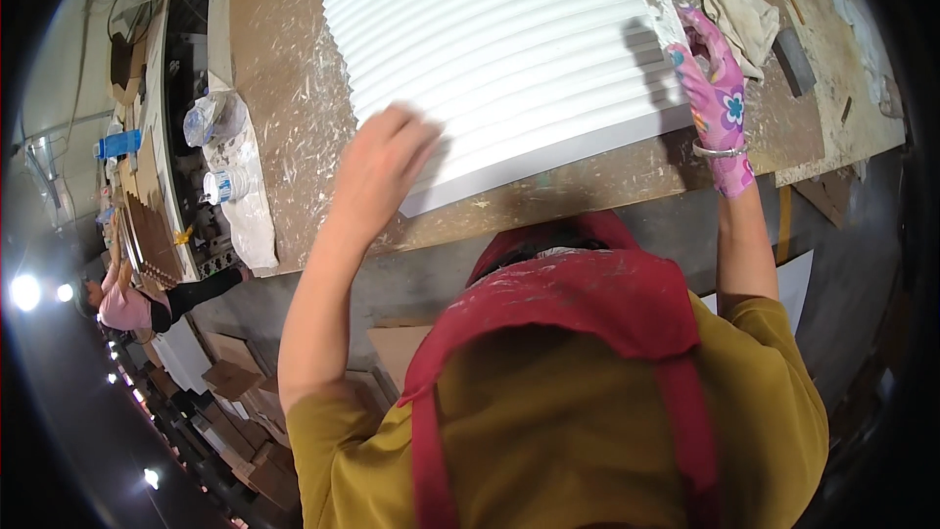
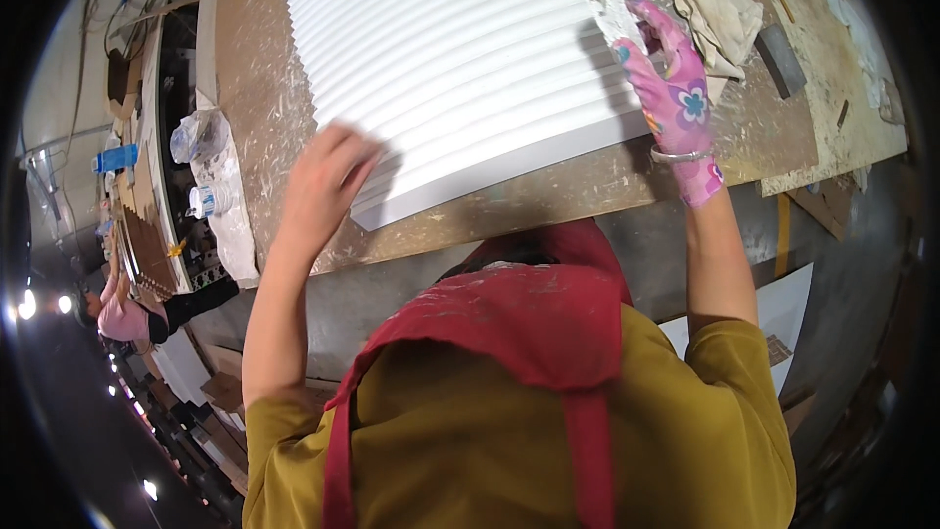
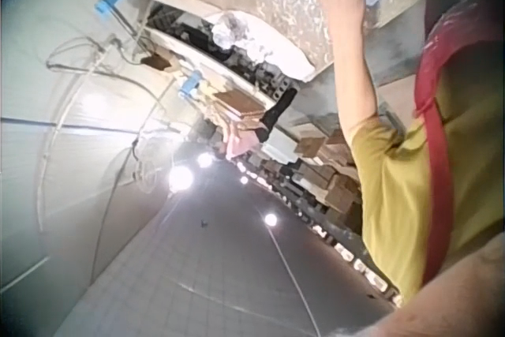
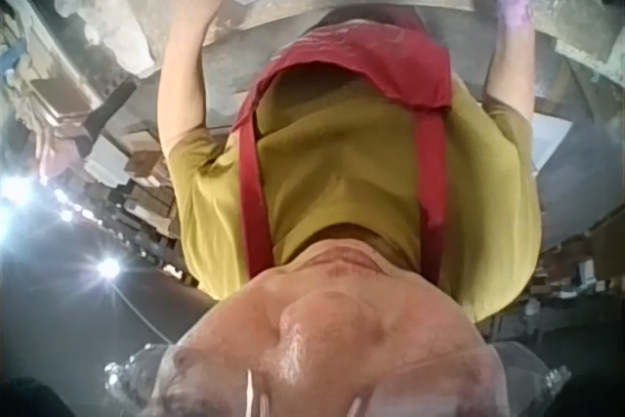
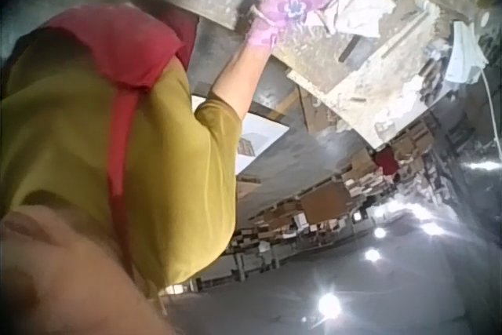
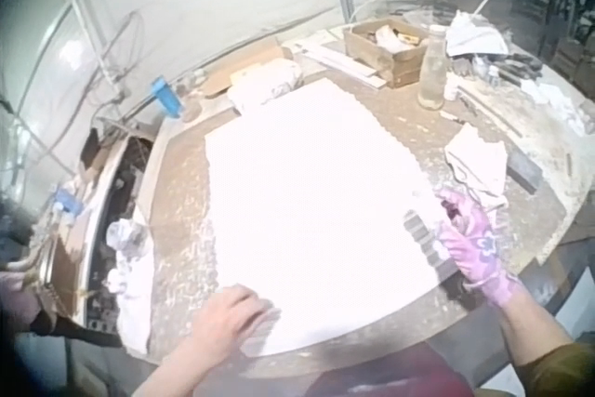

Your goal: The person wipes a corrugated white furniture component using a cloth and a spray bottle, and applies a substance from a small bottle to the edges.

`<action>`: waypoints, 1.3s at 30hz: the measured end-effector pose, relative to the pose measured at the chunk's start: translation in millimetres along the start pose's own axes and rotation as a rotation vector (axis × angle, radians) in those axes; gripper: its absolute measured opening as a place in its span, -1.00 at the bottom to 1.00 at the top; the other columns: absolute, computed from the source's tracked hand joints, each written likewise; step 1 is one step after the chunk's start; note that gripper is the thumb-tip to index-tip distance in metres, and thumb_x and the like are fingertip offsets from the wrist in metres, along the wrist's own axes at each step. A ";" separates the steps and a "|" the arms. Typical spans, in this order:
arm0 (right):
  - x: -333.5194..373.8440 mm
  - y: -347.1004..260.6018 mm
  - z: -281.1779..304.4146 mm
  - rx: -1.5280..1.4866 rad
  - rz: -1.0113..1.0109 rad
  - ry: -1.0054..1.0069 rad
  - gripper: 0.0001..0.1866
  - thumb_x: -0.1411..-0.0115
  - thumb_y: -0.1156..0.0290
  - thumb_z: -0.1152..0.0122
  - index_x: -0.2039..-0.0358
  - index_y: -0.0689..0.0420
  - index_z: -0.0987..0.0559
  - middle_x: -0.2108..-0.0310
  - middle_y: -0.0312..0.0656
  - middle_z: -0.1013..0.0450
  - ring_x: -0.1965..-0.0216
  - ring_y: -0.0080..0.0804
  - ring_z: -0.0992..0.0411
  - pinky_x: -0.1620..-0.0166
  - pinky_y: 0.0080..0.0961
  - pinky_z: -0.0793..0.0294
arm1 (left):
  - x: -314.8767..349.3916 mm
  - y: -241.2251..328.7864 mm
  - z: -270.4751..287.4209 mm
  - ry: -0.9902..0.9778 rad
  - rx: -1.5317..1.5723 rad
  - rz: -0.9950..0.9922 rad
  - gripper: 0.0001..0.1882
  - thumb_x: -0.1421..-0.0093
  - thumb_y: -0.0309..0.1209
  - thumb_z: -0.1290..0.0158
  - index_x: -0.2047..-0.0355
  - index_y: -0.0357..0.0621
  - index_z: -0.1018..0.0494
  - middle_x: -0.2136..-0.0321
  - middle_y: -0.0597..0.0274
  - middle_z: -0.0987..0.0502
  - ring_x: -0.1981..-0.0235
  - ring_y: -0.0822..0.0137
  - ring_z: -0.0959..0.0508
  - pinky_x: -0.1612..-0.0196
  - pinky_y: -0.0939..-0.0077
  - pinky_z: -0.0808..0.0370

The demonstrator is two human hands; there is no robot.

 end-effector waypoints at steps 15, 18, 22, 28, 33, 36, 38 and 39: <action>26.2 2.2 27.5 -0.019 -0.010 0.143 -0.39 -0.13 0.63 -0.18 -0.22 0.28 -0.27 -0.14 -0.18 -0.30 -0.02 -0.50 -0.36 -0.16 -0.60 -0.30 | -121.0 36.4 -69.9 -0.199 -0.303 -0.631 -0.81 -0.04 -0.50 -0.01 0.30 -0.13 -0.50 0.30 0.22 -0.42 0.26 0.24 -0.49 0.22 0.42 -0.53; 24.9 6.5 28.2 0.061 -0.066 0.130 -0.34 -0.10 0.63 -0.20 -0.23 0.29 -0.25 -0.17 -0.17 -0.25 -0.07 -0.47 -0.33 -0.19 -0.55 -0.30 | -119.6 40.8 -64.4 -0.206 -0.306 -0.642 -0.84 -0.05 -0.52 -0.03 0.32 -0.11 -0.51 0.30 0.21 -0.43 0.26 0.24 -0.49 0.21 0.45 -0.52; 23.2 6.8 28.8 -0.019 -0.026 0.106 -0.36 -0.12 0.58 -0.21 -0.23 0.29 -0.24 -0.19 -0.14 -0.23 -0.17 -0.41 -0.26 -0.24 -0.42 -0.29 | -89.8 26.3 -18.7 -0.120 -0.115 -0.346 -0.89 -0.06 -0.53 -0.09 0.36 -0.15 -0.50 0.30 0.14 -0.46 0.24 0.14 -0.49 0.21 0.33 -0.51; 13.9 20.5 42.5 0.176 0.035 0.087 -0.42 -0.12 0.59 -0.20 -0.18 0.27 -0.32 -0.13 -0.10 -0.32 -0.17 -0.37 -0.28 -0.20 -0.48 -0.32 | 119.7 -18.0 15.4 -0.590 0.143 0.187 -0.86 -0.09 -0.60 -0.04 0.33 -0.18 -0.52 0.39 0.07 -0.54 0.33 0.04 -0.54 0.22 0.29 -0.45; 12.3 43.1 47.8 -0.039 -0.119 0.123 -0.52 -0.21 0.57 -0.14 -0.17 0.18 -0.38 -0.02 -0.15 -0.42 -0.06 -0.42 -0.35 -0.11 -0.61 -0.34 | 177.2 -29.7 7.5 -0.681 0.195 0.643 -0.89 -0.16 -0.47 -0.04 0.32 -0.19 -0.51 0.32 0.06 -0.56 0.30 0.06 -0.56 0.21 0.28 -0.47; 11.0 10.4 -5.9 0.486 0.111 -0.013 -0.50 -0.21 0.38 -0.12 -0.18 0.16 -0.36 -0.17 -0.10 -0.30 -0.10 -0.26 -0.35 -0.19 -0.37 -0.30 | 166.2 -37.5 -9.6 -0.285 0.352 0.796 -0.56 0.00 -0.28 -0.28 0.16 -0.25 -0.47 0.21 -0.03 -0.53 0.18 0.00 -0.53 0.06 0.26 -0.44; 19.7 -18.1 -51.6 0.847 0.285 -0.161 -0.43 -0.16 0.29 -0.12 -0.18 0.17 -0.34 -0.09 -0.02 -0.33 -0.10 -0.08 -0.30 -0.21 -0.19 -0.23 | 140.0 -38.9 -29.5 -0.079 0.309 0.697 -0.41 0.04 -0.30 -0.31 0.02 -0.28 -0.38 0.10 -0.05 -0.48 0.08 0.00 -0.48 -0.02 0.25 -0.39; 26.6 -29.3 -75.8 0.997 0.354 -0.195 -0.41 -0.13 0.28 -0.10 -0.19 0.18 -0.33 0.00 -0.01 -0.38 -0.07 -0.02 -0.29 -0.20 -0.13 -0.20 | 124.7 -38.7 -35.2 0.120 0.247 0.626 -0.24 0.07 -0.32 -0.34 -0.11 -0.30 -0.29 0.00 -0.07 -0.42 -0.02 0.00 -0.43 -0.10 0.23 -0.34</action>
Point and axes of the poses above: each hand's wrist, its own x-axis away from the middle knuckle, its own z-axis out of the back of the hand, y = z × x, the point moved 4 cm from there along -x, towards the middle knuckle
